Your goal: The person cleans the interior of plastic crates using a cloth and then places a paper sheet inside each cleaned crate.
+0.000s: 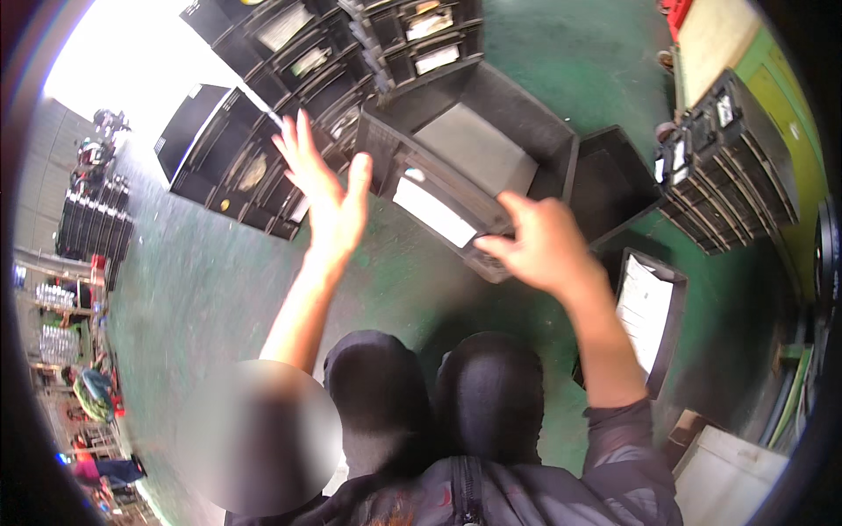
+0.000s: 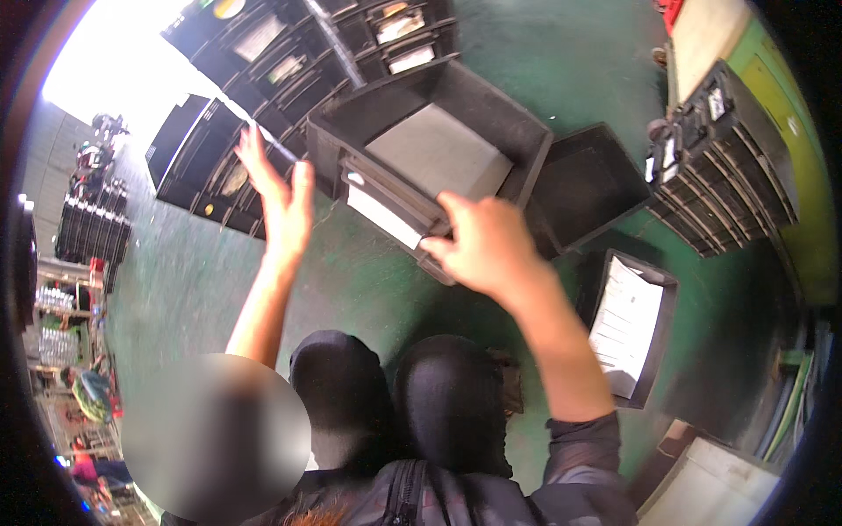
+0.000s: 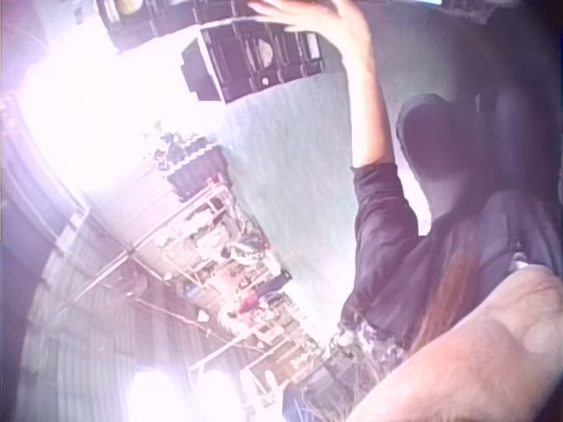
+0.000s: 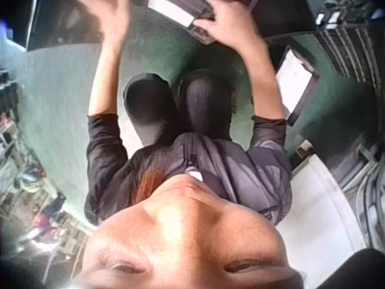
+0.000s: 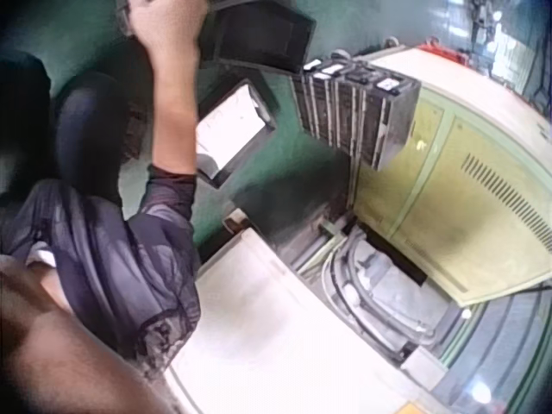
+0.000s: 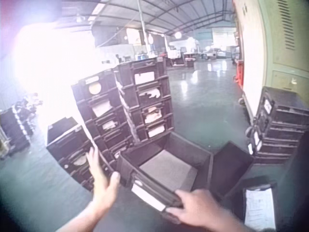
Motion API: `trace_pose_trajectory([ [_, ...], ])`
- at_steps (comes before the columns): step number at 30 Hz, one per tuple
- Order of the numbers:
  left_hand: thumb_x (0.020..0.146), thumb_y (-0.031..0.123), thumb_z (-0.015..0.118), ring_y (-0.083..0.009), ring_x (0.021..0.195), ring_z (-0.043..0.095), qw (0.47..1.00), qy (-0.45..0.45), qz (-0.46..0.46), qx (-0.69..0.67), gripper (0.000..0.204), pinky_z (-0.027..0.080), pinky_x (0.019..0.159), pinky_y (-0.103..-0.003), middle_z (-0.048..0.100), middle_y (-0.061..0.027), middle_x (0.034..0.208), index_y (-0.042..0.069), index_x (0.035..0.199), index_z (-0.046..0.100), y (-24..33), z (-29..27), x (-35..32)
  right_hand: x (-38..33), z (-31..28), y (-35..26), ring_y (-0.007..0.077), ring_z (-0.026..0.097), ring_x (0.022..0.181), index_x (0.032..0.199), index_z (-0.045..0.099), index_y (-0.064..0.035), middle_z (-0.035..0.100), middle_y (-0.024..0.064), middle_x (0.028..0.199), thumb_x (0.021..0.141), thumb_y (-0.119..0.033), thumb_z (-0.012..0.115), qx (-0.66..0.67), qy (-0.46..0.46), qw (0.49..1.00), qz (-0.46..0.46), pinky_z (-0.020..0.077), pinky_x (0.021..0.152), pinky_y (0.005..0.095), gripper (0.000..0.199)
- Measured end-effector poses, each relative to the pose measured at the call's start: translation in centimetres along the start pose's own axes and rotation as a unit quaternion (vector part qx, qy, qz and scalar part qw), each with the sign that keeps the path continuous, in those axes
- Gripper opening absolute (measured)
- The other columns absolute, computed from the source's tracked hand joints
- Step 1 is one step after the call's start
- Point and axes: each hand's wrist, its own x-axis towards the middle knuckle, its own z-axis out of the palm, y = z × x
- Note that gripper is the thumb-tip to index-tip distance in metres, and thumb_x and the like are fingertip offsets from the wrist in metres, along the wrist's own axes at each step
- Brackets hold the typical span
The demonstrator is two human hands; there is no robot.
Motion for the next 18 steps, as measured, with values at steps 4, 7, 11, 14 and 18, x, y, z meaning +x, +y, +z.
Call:
trace_pose_trajectory([
  [4, 0.069, 0.051, 0.067, -0.0318, 0.132, 0.025, 0.928, -0.217, 0.252, 0.169, 0.062, 0.003, 0.1, -0.066, 0.044, -0.0125, 0.129, 0.01, 0.114, 0.055, 3.2, -5.8, 4.7, 5.2, -6.1, 0.8, 0.0168, 0.057, 0.074, 0.091, 0.059, 0.0034, 0.062, 0.0099, 0.078, 0.06, -0.019, 0.078, 0.212, -0.256, 0.939, -0.082, 0.0431, 0.072, 0.028, 0.043],
  [7, 0.074, 0.046, 0.066, -0.0255, 0.062, 0.053, 0.966, -0.249, 0.06, 0.036, 0.045, 0.042, 0.061, -0.037, 0.056, -0.015, 0.063, 0.002, 0.079, 0.063, 2.0, -6.5, 4.9, 9.7, -5.0, 1.3, 0.018, 0.056, 0.093, 0.1, 0.06, 0.0031, 0.062, 0.0093, 0.096, 0.059, -0.017, 0.077, 0.142, -0.307, 0.925, -0.173, 0.0411, 0.083, 0.0294, 0.049],
  [11, 0.081, 0.04, 0.062, -0.0248, 0.041, 0.042, 0.979, -0.151, -0.125, 0.054, 0.044, 0.038, 0.047, -0.035, 0.048, -0.0186, 0.05, -0.001, 0.065, 0.059, -1.3, -4.5, 2.0, 9.5, -0.7, 0.1, 0.0284, 0.052, 0.105, 0.109, 0.058, -0.0068, 0.054, 0.0112, 0.11, 0.07, -0.011, 0.068, 0.099, 0.052, 0.98, -0.163, 0.0417, 0.09, 0.0337, 0.04],
  [14, 0.083, 0.039, 0.059, -0.0281, 0.042, 0.04, 0.977, -0.077, -0.179, 0.083, 0.047, 0.037, 0.047, -0.036, 0.045, -0.0193, 0.05, -0.002, 0.061, 0.054, -3.9, -4.1, -0.8, 6.5, 4.3, -1.9, 0.0277, 0.056, 0.087, 0.088, 0.061, -0.0067, 0.059, 0.006, 0.089, 0.075, -0.014, 0.065, 0.075, 0.175, 0.97, -0.152, 0.0455, 0.076, 0.0361, 0.016],
  [18, 0.084, 0.039, 0.058, -0.0275, 0.043, 0.037, 0.969, -0.054, -0.226, 0.079, 0.048, 0.036, 0.047, -0.037, 0.044, -0.0198, 0.05, -0.002, 0.06, 0.053, -4.2, -3.0, -2.7, 4.6, 7.7, -1.6, 0.0239, 0.058, 0.079, 0.081, 0.062, -0.0066, 0.059, 0.0047, 0.084, 0.077, -0.013, 0.063, 0.075, 0.187, 0.972, -0.117, 0.0461, 0.07, 0.036, 0.008],
])
